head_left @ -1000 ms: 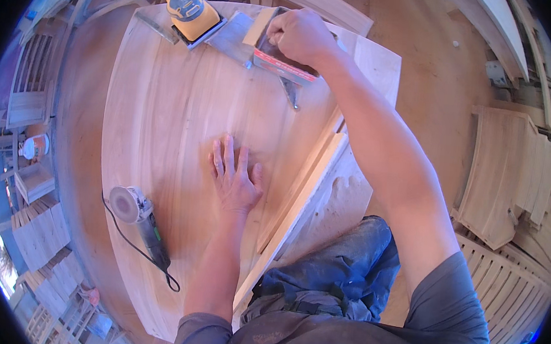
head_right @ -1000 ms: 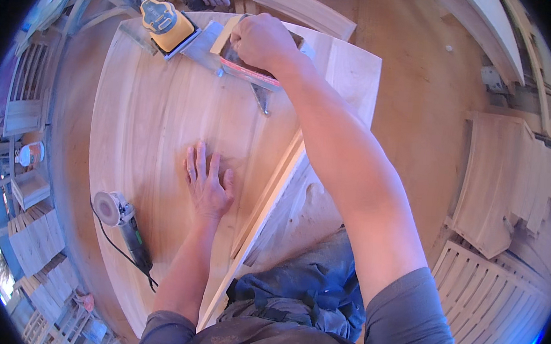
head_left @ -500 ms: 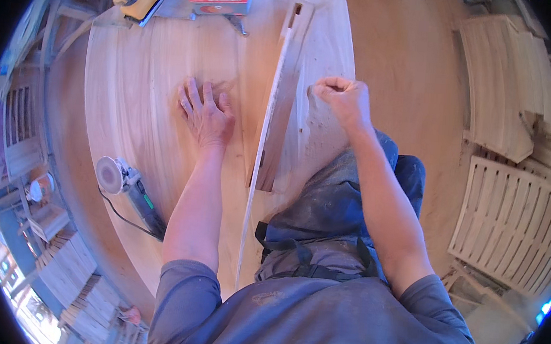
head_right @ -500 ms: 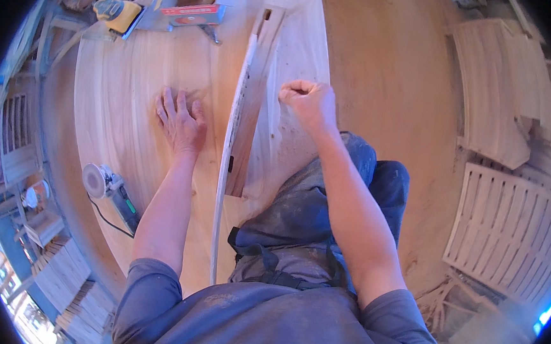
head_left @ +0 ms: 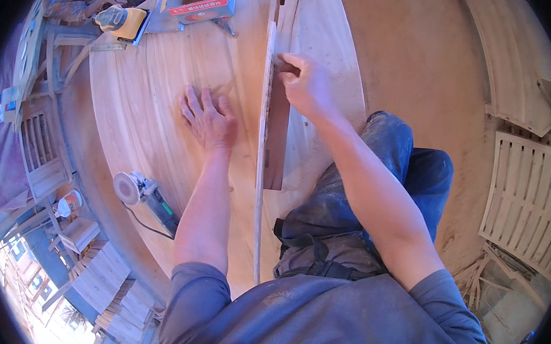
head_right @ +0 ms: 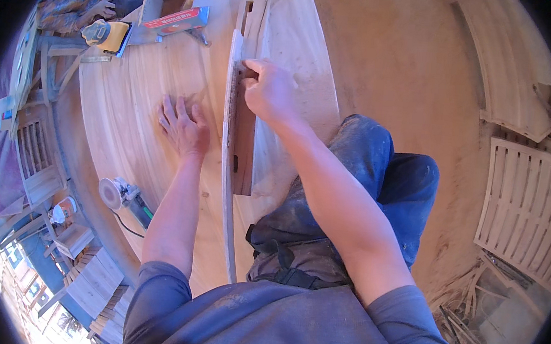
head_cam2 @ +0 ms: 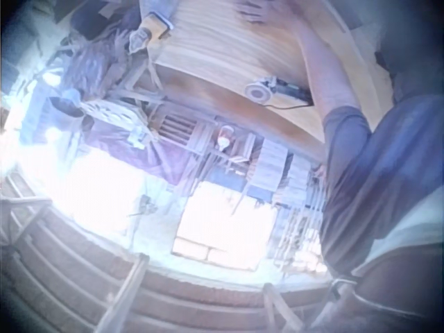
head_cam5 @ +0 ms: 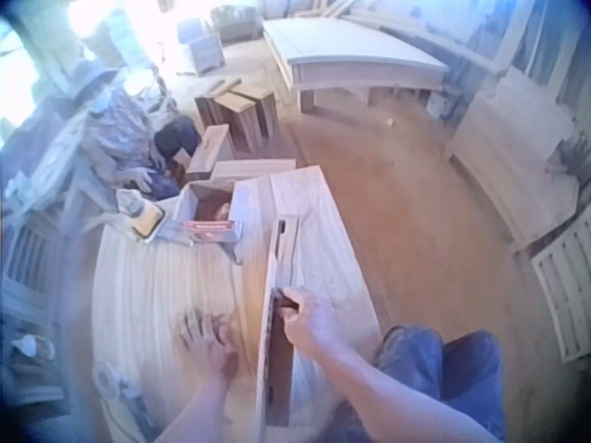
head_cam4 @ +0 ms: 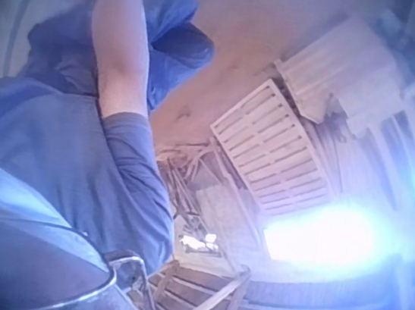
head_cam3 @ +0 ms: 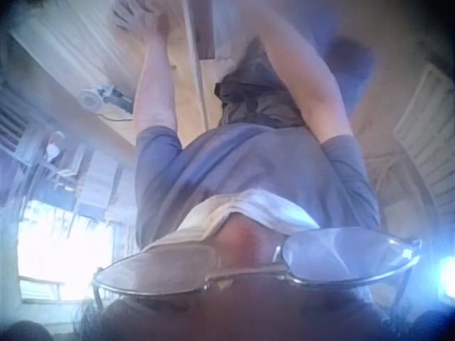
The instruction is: The person uses a power sander to smooth wood pieces, applies glue to a groove in one wood piece, and then fits a smaller wood strip into it.
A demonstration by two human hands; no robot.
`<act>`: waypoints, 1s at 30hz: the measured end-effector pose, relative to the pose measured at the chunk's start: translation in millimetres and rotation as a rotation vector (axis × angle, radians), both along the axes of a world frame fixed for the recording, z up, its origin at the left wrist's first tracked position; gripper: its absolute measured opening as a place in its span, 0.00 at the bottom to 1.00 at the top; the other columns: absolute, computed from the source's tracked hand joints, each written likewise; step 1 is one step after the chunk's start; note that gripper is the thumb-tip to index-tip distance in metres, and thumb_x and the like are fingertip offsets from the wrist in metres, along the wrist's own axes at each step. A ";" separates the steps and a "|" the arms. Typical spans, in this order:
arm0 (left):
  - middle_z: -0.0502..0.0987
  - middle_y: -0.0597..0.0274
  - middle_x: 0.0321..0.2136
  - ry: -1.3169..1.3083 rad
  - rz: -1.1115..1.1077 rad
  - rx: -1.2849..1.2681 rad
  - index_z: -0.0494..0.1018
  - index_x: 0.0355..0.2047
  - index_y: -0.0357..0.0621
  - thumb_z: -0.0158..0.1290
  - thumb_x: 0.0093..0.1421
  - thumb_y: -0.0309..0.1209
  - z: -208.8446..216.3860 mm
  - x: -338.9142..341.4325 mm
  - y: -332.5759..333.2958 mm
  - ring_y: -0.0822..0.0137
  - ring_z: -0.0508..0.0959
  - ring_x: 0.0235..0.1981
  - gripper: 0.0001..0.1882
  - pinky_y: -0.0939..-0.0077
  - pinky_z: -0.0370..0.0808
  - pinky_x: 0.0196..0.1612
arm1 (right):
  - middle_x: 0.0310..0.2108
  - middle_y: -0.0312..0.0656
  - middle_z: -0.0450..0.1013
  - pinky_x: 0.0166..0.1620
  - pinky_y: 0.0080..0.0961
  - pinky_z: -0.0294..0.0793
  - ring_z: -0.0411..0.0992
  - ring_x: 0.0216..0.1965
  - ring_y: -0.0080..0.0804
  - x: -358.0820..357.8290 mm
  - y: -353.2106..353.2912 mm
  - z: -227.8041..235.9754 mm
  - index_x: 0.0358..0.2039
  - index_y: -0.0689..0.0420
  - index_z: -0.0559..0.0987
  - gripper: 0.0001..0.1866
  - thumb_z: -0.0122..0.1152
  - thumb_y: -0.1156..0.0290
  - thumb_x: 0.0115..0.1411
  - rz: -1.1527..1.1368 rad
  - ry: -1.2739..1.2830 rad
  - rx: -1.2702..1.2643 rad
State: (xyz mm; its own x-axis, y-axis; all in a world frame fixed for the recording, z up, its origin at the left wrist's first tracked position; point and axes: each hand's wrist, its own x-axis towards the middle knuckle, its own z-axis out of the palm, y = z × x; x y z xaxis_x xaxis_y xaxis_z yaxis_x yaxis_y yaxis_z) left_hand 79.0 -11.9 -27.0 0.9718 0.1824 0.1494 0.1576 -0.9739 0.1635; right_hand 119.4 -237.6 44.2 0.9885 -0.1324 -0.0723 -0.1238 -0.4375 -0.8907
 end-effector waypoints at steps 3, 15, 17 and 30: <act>0.58 0.50 0.73 0.006 0.004 -0.009 0.72 0.64 0.43 0.49 0.70 0.46 1.6 -0.2 -0.1 0.42 0.53 0.74 0.29 0.44 0.51 0.74 | 0.54 0.49 0.80 0.57 0.35 0.75 0.78 0.55 0.42 -9.3 -14.5 -3.9 0.59 0.60 0.79 0.24 0.64 0.78 0.61 0.005 0.006 0.034; 0.59 0.46 0.72 -0.029 -0.030 -0.001 0.73 0.62 0.42 0.50 0.68 0.46 -3.5 2.3 2.9 0.39 0.54 0.73 0.28 0.41 0.52 0.73 | 0.71 0.55 0.57 0.72 0.60 0.53 0.51 0.73 0.65 -24.9 -13.9 -15.3 0.65 0.49 0.75 0.31 0.66 0.67 0.60 0.224 -0.305 -0.486; 0.59 0.46 0.72 -0.032 -0.031 0.002 0.73 0.62 0.42 0.50 0.68 0.46 -3.5 1.7 1.0 0.38 0.54 0.73 0.28 0.42 0.52 0.73 | 0.71 0.55 0.57 0.72 0.60 0.52 0.51 0.73 0.64 -9.0 -12.6 -16.5 0.64 0.48 0.76 0.29 0.66 0.67 0.61 0.193 -0.294 -0.478; 0.60 0.45 0.72 -0.023 -0.035 0.024 0.72 0.63 0.41 0.50 0.69 0.45 1.0 1.6 -0.3 0.39 0.55 0.73 0.28 0.43 0.51 0.74 | 0.72 0.54 0.56 0.72 0.61 0.49 0.49 0.74 0.62 -47.1 -8.3 0.6 0.62 0.46 0.78 0.28 0.67 0.65 0.59 0.263 -0.245 -0.536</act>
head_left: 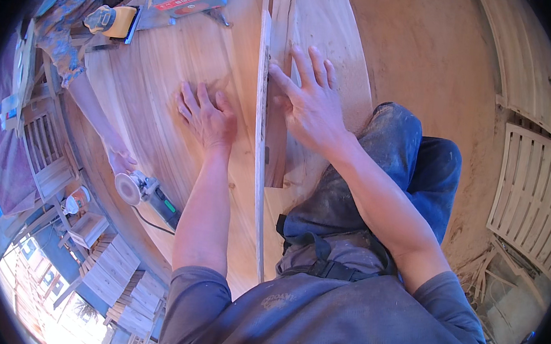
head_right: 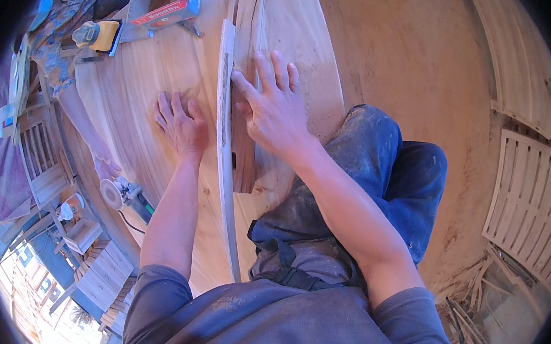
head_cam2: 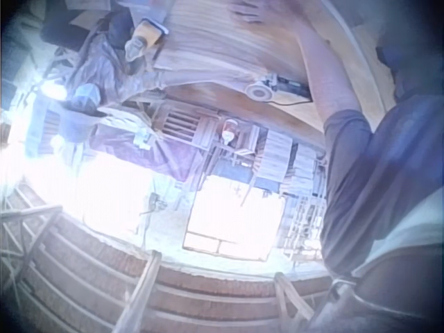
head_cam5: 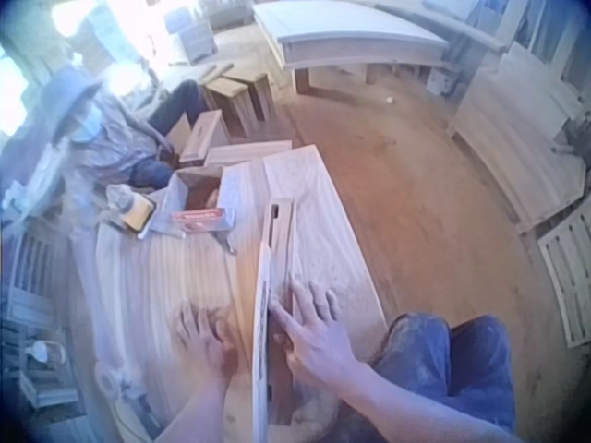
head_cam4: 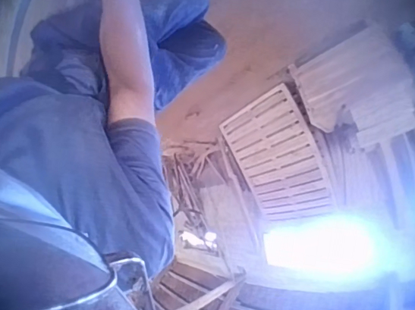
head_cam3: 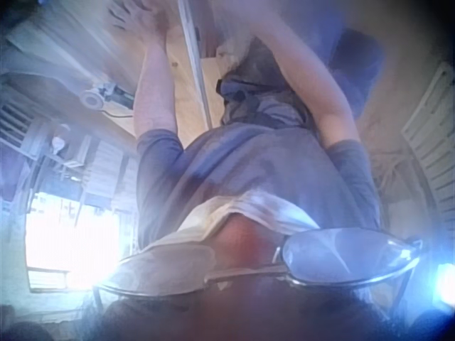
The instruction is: The person uses a power sander to smooth wood pieces, applies glue to a groove in one wood piece, and then fits a smaller wood strip into it.
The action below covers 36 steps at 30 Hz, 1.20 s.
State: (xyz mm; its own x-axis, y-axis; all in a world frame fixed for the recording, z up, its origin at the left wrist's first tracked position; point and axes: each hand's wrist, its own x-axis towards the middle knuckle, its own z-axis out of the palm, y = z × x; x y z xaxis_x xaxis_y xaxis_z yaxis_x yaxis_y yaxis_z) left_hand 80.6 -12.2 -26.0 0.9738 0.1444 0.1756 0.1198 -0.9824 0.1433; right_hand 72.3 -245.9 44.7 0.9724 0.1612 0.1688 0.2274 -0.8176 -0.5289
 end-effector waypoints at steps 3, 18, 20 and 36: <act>0.60 0.45 0.72 -0.002 0.004 -0.001 0.72 0.62 0.41 0.50 0.70 0.44 0.2 -0.6 -1.6 0.39 0.55 0.73 0.27 0.43 0.51 0.74 | 0.72 0.54 0.57 0.73 0.62 0.48 0.49 0.74 0.62 8.9 1.4 -0.7 0.62 0.46 0.78 0.28 0.67 0.66 0.59 -0.022 -0.003 0.027; 0.60 0.46 0.71 -0.008 0.002 -0.008 0.73 0.62 0.40 0.49 0.69 0.45 1.5 -1.6 -1.5 0.39 0.55 0.73 0.28 0.42 0.52 0.73 | 0.70 0.55 0.58 0.72 0.63 0.50 0.50 0.73 0.63 19.3 4.8 -8.4 0.64 0.48 0.76 0.30 0.68 0.63 0.60 -0.046 -0.013 0.032; 0.60 0.45 0.71 -0.011 -0.003 -0.016 0.72 0.63 0.41 0.49 0.70 0.45 1.1 -1.2 0.0 0.39 0.55 0.73 0.28 0.42 0.51 0.73 | 0.71 0.55 0.58 0.72 0.63 0.50 0.50 0.74 0.63 4.8 1.7 -5.7 0.64 0.48 0.76 0.30 0.68 0.62 0.60 -0.004 -0.006 -0.013; 0.59 0.46 0.72 -0.010 0.005 -0.020 0.72 0.64 0.41 0.49 0.69 0.46 -2.5 -1.4 1.1 0.39 0.54 0.73 0.29 0.42 0.51 0.74 | 0.70 0.57 0.58 0.71 0.64 0.51 0.51 0.72 0.65 -12.6 8.8 1.8 0.65 0.44 0.75 0.31 0.68 0.62 0.60 -0.036 0.004 -0.016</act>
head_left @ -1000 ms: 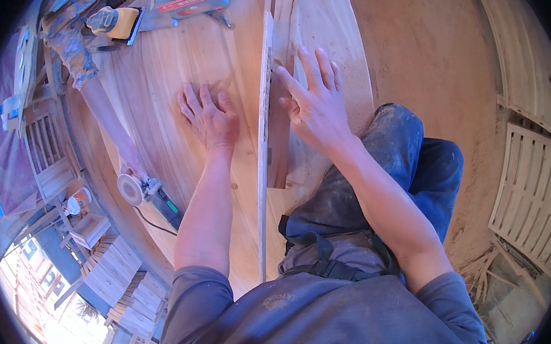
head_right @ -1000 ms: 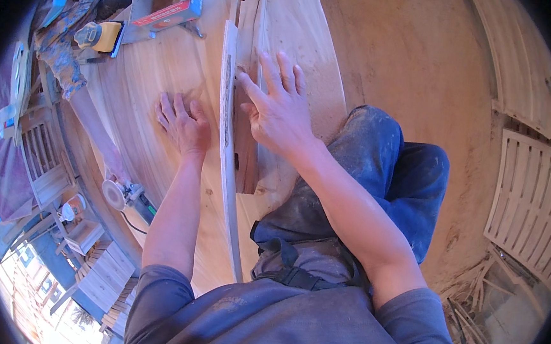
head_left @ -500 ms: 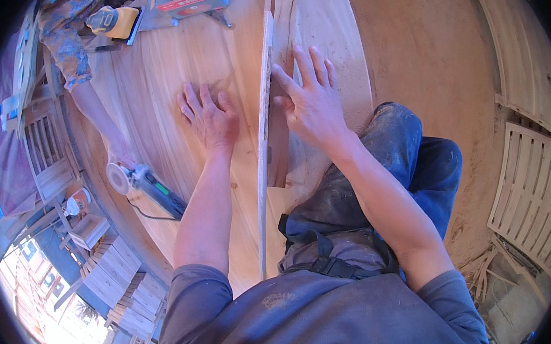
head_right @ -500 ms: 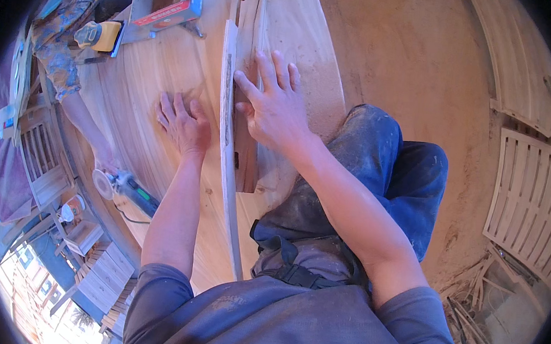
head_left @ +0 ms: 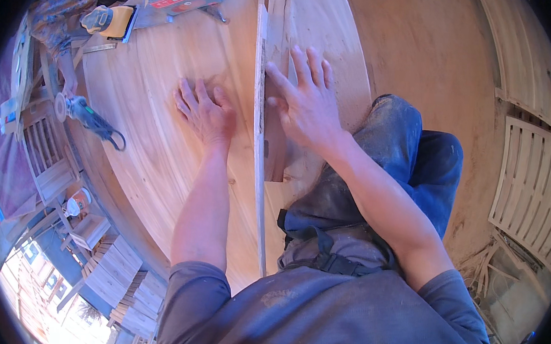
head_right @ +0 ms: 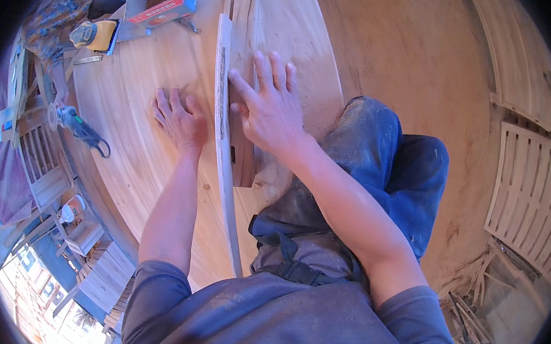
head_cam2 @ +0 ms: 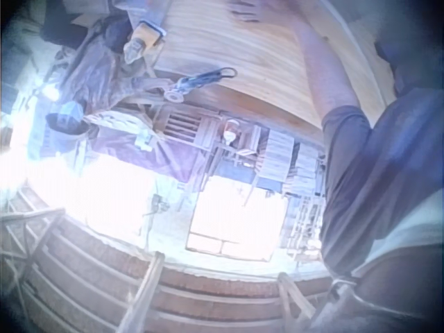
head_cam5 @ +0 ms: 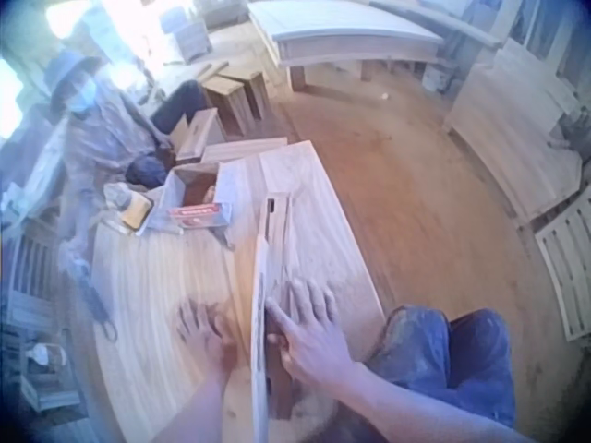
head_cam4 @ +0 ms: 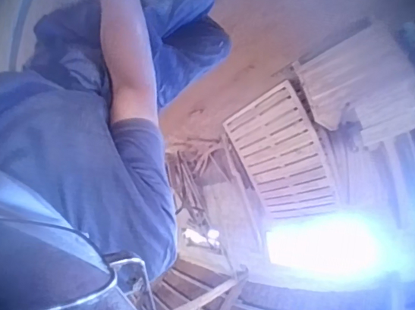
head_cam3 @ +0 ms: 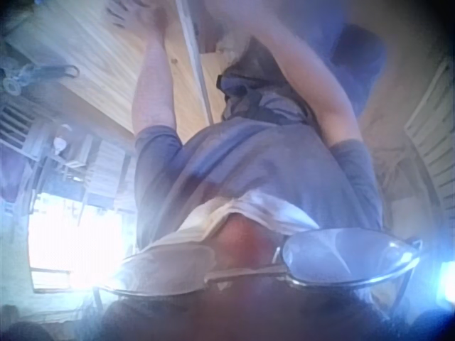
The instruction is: The person uses a power sander to smooth wood pieces, applies glue to a groove in one wood piece, and then fits a smaller wood strip into it.
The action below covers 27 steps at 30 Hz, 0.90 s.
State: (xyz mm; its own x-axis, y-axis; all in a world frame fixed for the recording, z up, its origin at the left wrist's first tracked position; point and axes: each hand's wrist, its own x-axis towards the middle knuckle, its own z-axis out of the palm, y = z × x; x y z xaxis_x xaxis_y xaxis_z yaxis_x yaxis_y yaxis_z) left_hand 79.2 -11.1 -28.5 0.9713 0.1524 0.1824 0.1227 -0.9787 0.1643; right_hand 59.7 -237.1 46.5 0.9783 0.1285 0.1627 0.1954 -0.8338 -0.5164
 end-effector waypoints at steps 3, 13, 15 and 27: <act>0.59 0.46 0.72 -0.003 0.001 0.012 0.72 0.64 0.41 0.49 0.70 0.46 -2.1 0.5 -1.5 0.39 0.55 0.73 0.28 0.42 0.51 0.74 | 0.69 0.57 0.58 0.70 0.65 0.51 0.52 0.71 0.66 23.1 -4.3 -6.3 0.63 0.46 0.77 0.29 0.68 0.63 0.60 -0.029 -0.088 0.051; 0.58 0.46 0.73 0.008 -0.002 -0.015 0.73 0.63 0.42 0.50 0.68 0.44 0.6 0.3 -1.5 0.38 0.53 0.73 0.28 0.41 0.51 0.73 | 0.71 0.55 0.58 0.71 0.65 0.49 0.49 0.74 0.62 3.4 -11.8 7.0 0.61 0.48 0.79 0.28 0.69 0.61 0.59 0.082 -0.021 -0.054; 0.58 0.46 0.73 0.014 0.002 -0.009 0.72 0.63 0.41 0.50 0.68 0.44 -1.2 0.4 -0.6 0.38 0.53 0.73 0.28 0.41 0.51 0.73 | 0.71 0.55 0.58 0.72 0.65 0.49 0.48 0.75 0.61 -3.3 -11.7 13.6 0.61 0.48 0.79 0.28 0.69 0.61 0.59 0.057 -0.012 -0.053; 0.58 0.45 0.73 0.015 0.002 -0.009 0.72 0.63 0.42 0.50 0.68 0.45 -2.5 2.2 -0.5 0.38 0.53 0.73 0.28 0.42 0.50 0.74 | 0.71 0.53 0.58 0.72 0.63 0.49 0.49 0.74 0.60 -2.6 -18.6 6.5 0.60 0.46 0.79 0.29 0.71 0.65 0.56 0.088 -0.004 -0.034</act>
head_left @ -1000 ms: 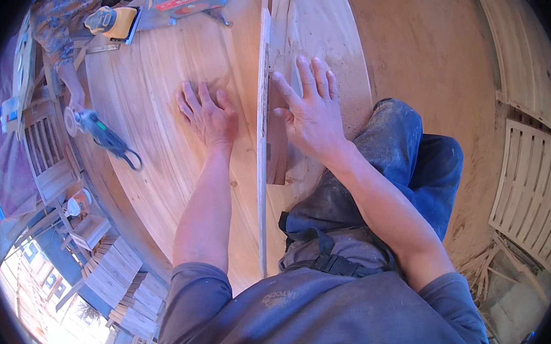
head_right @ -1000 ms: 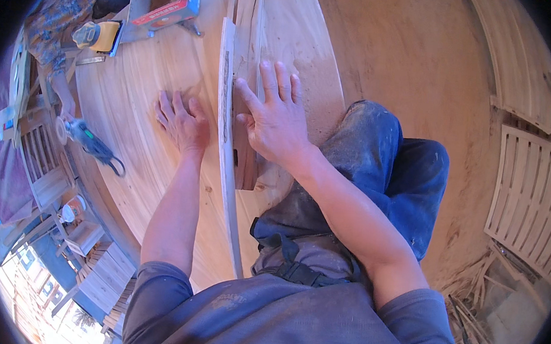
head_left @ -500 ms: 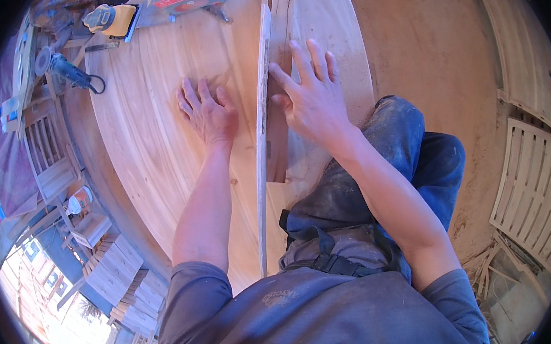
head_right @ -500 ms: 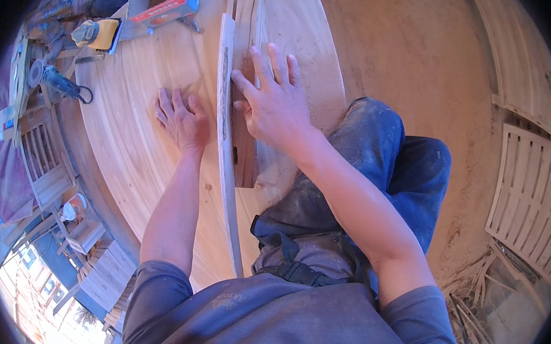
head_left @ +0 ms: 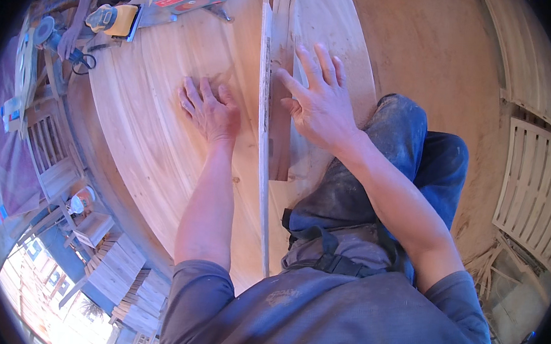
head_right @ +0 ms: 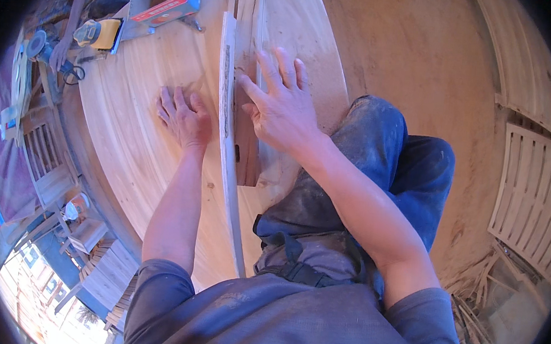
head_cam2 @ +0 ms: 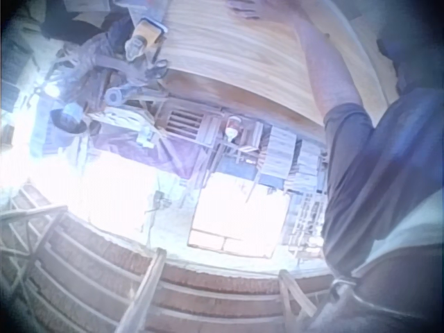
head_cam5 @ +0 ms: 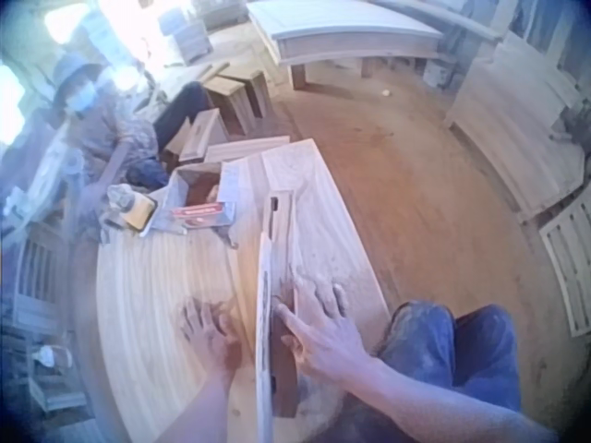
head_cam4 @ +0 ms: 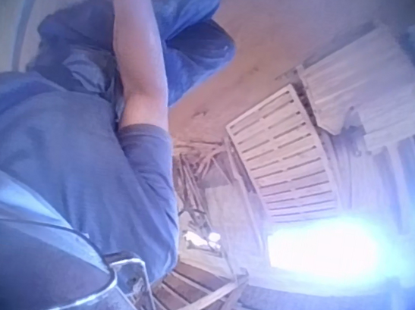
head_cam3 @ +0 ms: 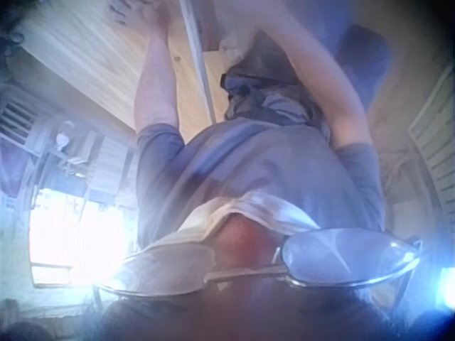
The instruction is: The person uses a power sander to smooth wood pieces, applies glue to a groove in one wood piece, and then fits a smaller wood strip into it.
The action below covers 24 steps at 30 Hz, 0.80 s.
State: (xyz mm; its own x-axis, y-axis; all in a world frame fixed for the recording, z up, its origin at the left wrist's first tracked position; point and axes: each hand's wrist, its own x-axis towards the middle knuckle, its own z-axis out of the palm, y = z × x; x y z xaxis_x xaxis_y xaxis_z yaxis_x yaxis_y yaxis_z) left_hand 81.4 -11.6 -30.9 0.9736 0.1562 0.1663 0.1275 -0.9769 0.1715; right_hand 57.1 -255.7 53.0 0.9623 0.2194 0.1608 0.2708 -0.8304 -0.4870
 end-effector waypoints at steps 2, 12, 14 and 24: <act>0.58 0.45 0.73 -0.002 0.005 -0.006 0.72 0.63 0.42 0.50 0.69 0.46 0.2 -2.4 -1.4 0.38 0.53 0.73 0.29 0.42 0.50 0.74 | 0.71 0.52 0.58 0.72 0.63 0.49 0.50 0.74 0.61 2.9 2.9 -4.6 0.60 0.46 0.79 0.29 0.70 0.65 0.56 -0.001 -0.006 0.013; 0.58 0.47 0.73 0.015 0.018 -0.008 0.72 0.64 0.43 0.49 0.70 0.47 1.4 -2.7 -1.8 0.41 0.53 0.74 0.29 0.42 0.50 0.73 | 0.70 0.57 0.58 0.71 0.63 0.52 0.51 0.72 0.65 16.8 12.5 -15.0 0.64 0.45 0.75 0.31 0.69 0.64 0.59 -0.063 0.003 0.048; 0.58 0.48 0.73 0.013 0.018 0.009 0.71 0.64 0.43 0.49 0.70 0.47 3.0 -4.1 0.3 0.41 0.53 0.74 0.28 0.41 0.51 0.73 | 0.69 0.59 0.58 0.71 0.63 0.52 0.51 0.72 0.65 -7.1 12.6 -12.3 0.64 0.46 0.75 0.31 0.69 0.64 0.59 -0.065 0.021 0.080; 0.66 0.50 0.67 0.007 -0.057 -0.249 0.75 0.62 0.43 0.51 0.69 0.47 -16.7 11.9 26.4 0.48 0.62 0.69 0.27 0.51 0.58 0.70 | 0.69 0.60 0.59 0.71 0.60 0.54 0.53 0.72 0.65 -11.8 1.9 -4.7 0.66 0.50 0.73 0.35 0.70 0.65 0.56 -0.021 0.097 0.076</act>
State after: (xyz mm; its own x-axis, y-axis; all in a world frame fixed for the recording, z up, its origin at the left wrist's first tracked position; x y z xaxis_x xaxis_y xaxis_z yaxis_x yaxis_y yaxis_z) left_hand 93.3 14.8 -47.7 0.9830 0.1367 0.1227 0.0758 -0.9102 0.4071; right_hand 45.3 -253.7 48.3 0.9784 0.1896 0.0825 0.2023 -0.7952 -0.5716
